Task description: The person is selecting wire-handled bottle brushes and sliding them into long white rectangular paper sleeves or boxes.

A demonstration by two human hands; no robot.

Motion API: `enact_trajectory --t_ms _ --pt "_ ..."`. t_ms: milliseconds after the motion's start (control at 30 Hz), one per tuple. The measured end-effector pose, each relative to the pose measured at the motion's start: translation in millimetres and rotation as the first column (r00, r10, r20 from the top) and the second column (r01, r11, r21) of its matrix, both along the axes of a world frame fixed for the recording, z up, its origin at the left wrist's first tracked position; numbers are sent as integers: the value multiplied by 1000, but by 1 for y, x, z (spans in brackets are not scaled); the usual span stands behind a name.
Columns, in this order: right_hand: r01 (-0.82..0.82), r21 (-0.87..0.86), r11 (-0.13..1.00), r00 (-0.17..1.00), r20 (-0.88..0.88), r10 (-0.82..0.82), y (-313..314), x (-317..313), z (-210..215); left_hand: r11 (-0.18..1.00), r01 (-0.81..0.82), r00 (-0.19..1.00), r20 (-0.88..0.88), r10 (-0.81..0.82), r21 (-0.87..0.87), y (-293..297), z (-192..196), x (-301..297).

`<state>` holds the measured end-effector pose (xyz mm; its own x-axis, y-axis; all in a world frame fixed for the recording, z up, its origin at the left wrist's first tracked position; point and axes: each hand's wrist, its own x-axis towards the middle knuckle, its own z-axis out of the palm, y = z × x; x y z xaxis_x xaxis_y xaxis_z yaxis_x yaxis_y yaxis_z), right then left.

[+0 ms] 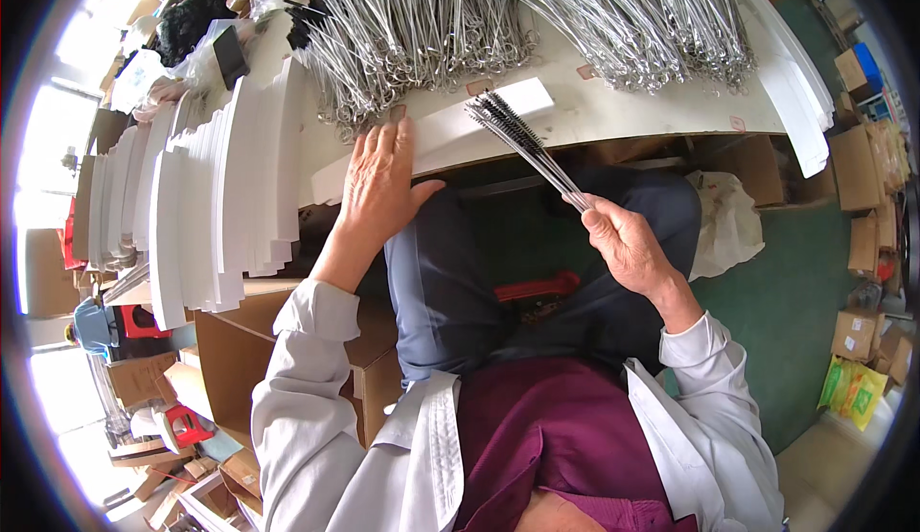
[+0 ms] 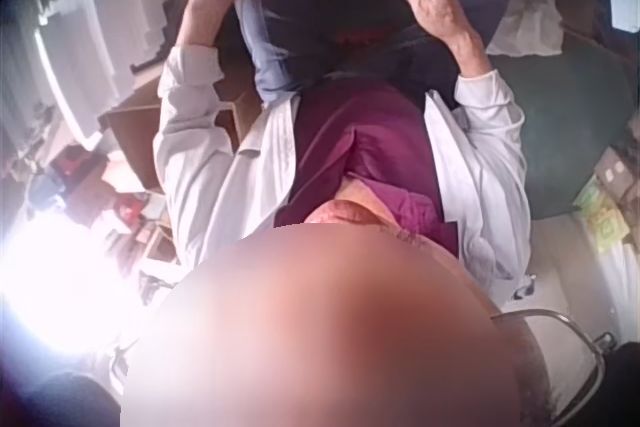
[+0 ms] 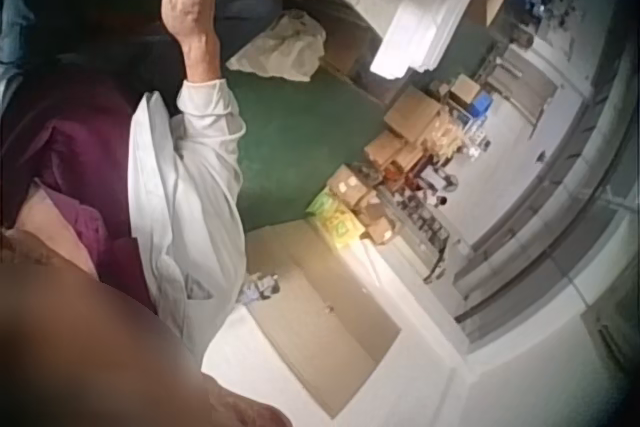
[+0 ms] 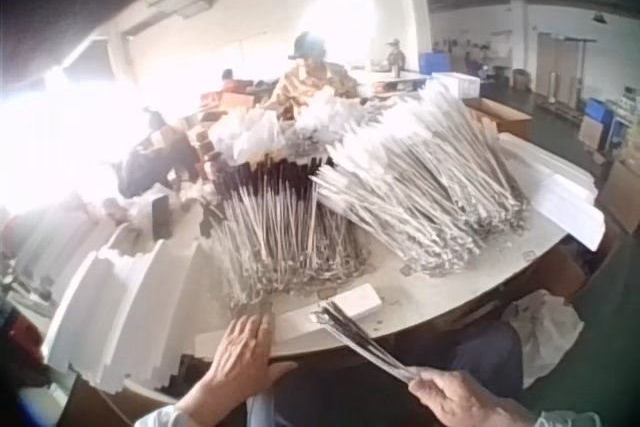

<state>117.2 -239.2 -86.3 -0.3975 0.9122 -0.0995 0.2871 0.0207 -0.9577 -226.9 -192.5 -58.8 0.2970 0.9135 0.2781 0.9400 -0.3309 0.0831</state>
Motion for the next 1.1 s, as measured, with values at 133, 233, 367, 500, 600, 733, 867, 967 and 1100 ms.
enact_trajectory --t_ms 133,233,367,500,600,733,867,967,1100 --pt "9 2 1000 1000 14 -9 -3 3 -1 994 -68 997 -49 63 -89 2 -8 -4" --pt "54 25 998 996 -70 -52 -7 8 8 982 -136 990 13 139 -129 -9 0 -4" --pt "102 45 994 992 -84 -98 -10 14 23 963 -235 893 361 268 -132 -26 26 -14" --pt "41 57 998 997 -68 -37 -19 5 28 929 -40 -17 930 367 -367 -18 49 -26" --pt "-121 1 993 992 -40 121 -28 -8 27 950 -58 -196 937 289 -305 -11 56 -27" --pt "-203 -34 979 979 -7 203 -40 -19 28 977 -20 -405 895 186 -212 -9 48 -32" --pt "-240 -43 970 970 26 241 -46 -25 22 982 -38 -529 838 138 -186 -13 46 -23" --pt "-268 -98 958 961 36 272 -43 -24 22 988 -24 -559 822 111 -150 -16 42 -18" --pt "-281 -69 957 958 38 284 -42 -23 16 992 -20 -573 814 91 -125 -14 32 -17"
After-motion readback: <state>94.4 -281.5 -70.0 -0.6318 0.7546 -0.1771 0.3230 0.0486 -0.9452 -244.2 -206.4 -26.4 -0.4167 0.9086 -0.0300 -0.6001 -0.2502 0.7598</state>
